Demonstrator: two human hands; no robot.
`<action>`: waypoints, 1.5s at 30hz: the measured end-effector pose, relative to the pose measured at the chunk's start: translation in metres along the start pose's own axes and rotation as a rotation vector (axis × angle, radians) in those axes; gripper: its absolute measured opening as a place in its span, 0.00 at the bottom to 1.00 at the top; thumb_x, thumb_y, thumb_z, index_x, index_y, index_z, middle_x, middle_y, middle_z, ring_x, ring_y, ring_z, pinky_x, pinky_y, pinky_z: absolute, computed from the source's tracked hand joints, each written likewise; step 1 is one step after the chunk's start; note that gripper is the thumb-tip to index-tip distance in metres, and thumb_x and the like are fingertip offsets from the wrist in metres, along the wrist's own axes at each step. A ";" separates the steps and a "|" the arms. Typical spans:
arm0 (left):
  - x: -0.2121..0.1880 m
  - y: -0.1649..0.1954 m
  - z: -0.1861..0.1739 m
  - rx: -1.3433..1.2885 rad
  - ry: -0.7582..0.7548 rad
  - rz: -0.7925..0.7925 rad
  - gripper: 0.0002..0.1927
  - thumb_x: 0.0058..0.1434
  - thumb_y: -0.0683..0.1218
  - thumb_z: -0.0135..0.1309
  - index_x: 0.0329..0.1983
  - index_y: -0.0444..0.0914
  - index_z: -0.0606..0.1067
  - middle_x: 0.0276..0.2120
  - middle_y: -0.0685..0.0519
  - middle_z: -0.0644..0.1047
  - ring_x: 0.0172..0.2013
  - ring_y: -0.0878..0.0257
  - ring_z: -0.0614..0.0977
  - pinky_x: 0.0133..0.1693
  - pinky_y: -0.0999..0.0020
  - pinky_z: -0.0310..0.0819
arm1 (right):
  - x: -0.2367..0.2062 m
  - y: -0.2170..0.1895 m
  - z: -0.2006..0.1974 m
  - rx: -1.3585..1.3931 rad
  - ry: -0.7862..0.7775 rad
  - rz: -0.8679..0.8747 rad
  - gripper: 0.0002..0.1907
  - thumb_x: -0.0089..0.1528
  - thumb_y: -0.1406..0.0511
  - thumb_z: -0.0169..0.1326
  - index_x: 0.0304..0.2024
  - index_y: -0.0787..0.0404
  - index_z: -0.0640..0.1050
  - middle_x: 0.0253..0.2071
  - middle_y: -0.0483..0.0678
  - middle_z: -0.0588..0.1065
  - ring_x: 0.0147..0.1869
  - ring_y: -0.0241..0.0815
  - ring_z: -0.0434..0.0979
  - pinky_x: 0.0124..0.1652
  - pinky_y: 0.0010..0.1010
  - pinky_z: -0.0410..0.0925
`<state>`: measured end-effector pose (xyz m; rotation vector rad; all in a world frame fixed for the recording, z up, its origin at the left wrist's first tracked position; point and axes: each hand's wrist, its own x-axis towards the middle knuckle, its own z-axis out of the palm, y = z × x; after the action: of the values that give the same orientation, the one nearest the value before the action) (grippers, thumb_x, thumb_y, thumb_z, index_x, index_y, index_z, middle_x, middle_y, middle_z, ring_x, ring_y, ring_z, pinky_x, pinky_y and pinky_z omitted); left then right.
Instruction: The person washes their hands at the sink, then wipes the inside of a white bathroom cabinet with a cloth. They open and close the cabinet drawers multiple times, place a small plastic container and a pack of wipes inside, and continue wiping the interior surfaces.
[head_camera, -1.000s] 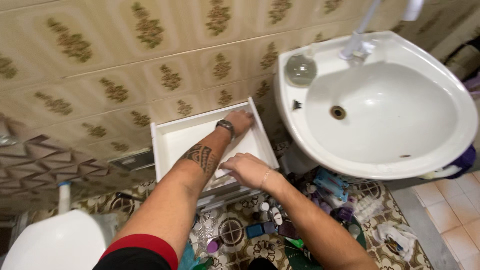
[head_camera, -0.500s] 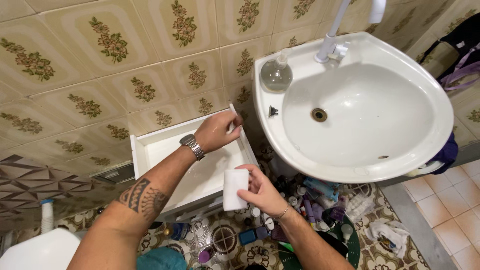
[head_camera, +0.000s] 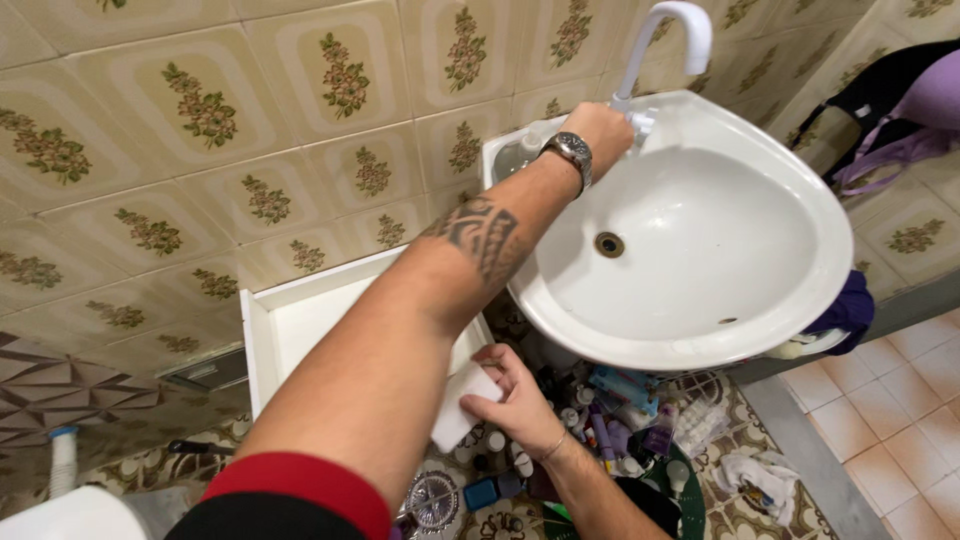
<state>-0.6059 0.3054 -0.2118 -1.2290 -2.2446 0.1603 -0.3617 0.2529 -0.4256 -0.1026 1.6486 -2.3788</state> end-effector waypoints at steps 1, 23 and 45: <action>0.003 0.002 -0.002 0.016 -0.061 -0.006 0.07 0.60 0.42 0.54 0.36 0.42 0.83 0.36 0.51 0.83 0.40 0.55 0.85 0.36 0.58 0.80 | -0.003 0.002 -0.002 0.021 0.004 0.013 0.28 0.57 0.73 0.61 0.56 0.63 0.63 0.48 0.52 0.77 0.52 0.40 0.79 0.50 0.33 0.74; -0.231 0.007 -0.049 -0.637 0.430 0.185 0.08 0.65 0.44 0.60 0.42 0.40 0.73 0.41 0.54 0.74 0.36 0.58 0.81 0.33 0.61 0.75 | 0.008 0.064 0.018 0.168 -0.007 -0.050 0.19 0.62 0.76 0.58 0.56 0.71 0.74 0.51 0.51 0.78 0.55 0.40 0.77 0.56 0.32 0.69; -0.733 0.279 0.008 -1.459 0.041 -1.307 0.06 0.67 0.43 0.55 0.40 0.35 0.79 0.26 0.57 0.81 0.24 0.74 0.76 0.27 0.76 0.70 | 0.061 0.283 0.062 -1.105 -0.075 -0.151 0.21 0.65 0.59 0.60 0.58 0.61 0.75 0.50 0.55 0.80 0.52 0.50 0.81 0.51 0.36 0.74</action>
<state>-0.0992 -0.1246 -0.6294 0.1039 -2.4940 -2.1540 -0.3633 0.0880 -0.6713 -0.4987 2.7439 -1.2275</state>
